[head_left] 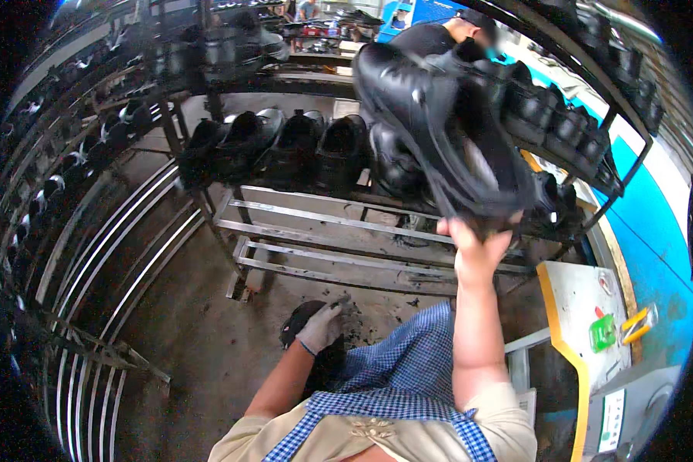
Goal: Cleaning and inspecting shoes at a manufacturing station.
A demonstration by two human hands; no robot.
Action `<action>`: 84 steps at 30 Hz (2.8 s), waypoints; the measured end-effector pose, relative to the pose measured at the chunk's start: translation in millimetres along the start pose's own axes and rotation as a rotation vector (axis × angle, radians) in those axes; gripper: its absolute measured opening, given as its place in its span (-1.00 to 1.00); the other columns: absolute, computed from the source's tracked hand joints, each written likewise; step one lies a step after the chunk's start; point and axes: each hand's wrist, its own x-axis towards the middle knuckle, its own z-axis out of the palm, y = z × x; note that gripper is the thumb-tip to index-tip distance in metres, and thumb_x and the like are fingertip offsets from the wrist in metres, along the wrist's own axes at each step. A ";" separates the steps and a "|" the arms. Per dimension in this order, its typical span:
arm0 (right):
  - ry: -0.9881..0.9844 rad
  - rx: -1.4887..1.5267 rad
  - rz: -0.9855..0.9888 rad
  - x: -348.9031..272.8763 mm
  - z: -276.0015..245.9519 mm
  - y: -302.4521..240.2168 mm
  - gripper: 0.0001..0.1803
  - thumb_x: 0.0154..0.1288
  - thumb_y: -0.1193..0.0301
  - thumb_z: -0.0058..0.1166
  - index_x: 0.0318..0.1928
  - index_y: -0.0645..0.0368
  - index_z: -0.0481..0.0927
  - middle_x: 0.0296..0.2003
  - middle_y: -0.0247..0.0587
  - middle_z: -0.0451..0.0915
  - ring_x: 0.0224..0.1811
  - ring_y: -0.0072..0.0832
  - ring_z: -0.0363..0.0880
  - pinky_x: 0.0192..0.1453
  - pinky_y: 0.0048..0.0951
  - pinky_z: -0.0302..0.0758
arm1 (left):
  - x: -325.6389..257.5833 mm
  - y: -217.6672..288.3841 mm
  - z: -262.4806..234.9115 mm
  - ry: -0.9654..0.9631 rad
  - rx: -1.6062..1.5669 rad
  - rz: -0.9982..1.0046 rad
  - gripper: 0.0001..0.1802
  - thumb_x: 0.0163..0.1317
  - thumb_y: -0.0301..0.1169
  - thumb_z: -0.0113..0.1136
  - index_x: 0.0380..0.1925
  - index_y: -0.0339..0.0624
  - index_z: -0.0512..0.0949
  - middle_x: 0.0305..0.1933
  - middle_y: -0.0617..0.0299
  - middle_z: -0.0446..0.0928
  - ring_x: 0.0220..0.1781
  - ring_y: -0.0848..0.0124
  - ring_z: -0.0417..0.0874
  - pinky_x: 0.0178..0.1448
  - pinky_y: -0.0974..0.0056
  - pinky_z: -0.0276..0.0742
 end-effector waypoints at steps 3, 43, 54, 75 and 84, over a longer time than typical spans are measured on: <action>0.025 -0.077 -0.157 57.7 33.9 17.1 -0.12 -0.10 0.37 0.39 0.20 0.26 0.15 0.04 -0.12 0.38 0.08 -0.44 0.38 0.24 -0.33 0.29 | -1.0 5.0 1.5 0.002 -0.036 -0.064 -0.50 0.28 -0.23 0.05 0.18 -0.15 0.31 0.00 0.11 0.50 0.05 0.18 0.50 0.19 0.05 0.36; -0.356 -1.005 0.503 -221.0 -170.8 177.5 -0.80 0.17 0.39 0.16 -0.17 0.09 0.58 -0.35 -0.13 0.64 -0.33 -0.31 0.64 -0.27 -0.38 0.52 | -41.0 229.2 88.8 0.365 1.334 1.231 -0.58 0.23 -0.57 -0.08 0.12 -0.17 0.39 0.12 0.21 0.43 0.21 0.32 0.40 0.28 0.22 0.34; -0.396 -1.148 0.582 -212.8 -158.5 175.6 -0.78 0.12 0.29 0.18 -0.24 0.10 0.59 -0.34 -0.17 0.63 -0.27 -0.25 0.62 -0.21 -0.28 0.50 | -70.7 449.6 207.0 1.168 1.946 1.724 -0.62 -0.08 -0.23 0.29 -0.17 0.07 0.58 -0.15 0.17 0.58 -0.04 0.16 0.55 0.11 0.17 0.42; -0.450 -1.138 0.531 -206.8 -156.8 164.3 -0.74 0.18 0.19 0.13 -0.24 0.08 0.59 -0.39 -0.18 0.63 -0.33 -0.22 0.61 -0.24 -0.22 0.48 | -66.2 457.2 209.5 1.342 2.106 1.221 -0.69 0.06 -0.22 0.15 -0.17 0.01 0.56 -0.14 0.06 0.60 -0.03 0.05 0.57 0.05 0.08 0.45; -0.433 -1.165 0.533 -207.2 -155.0 165.0 -0.81 0.19 0.31 0.12 -0.30 0.19 0.60 -0.39 -0.11 0.64 -0.32 -0.22 0.63 -0.21 -0.29 0.51 | -57.2 448.5 181.0 1.250 2.211 1.597 -0.73 0.04 -0.40 0.15 -0.19 -0.07 0.50 -0.18 0.12 0.54 -0.07 0.09 0.54 -0.01 0.07 0.46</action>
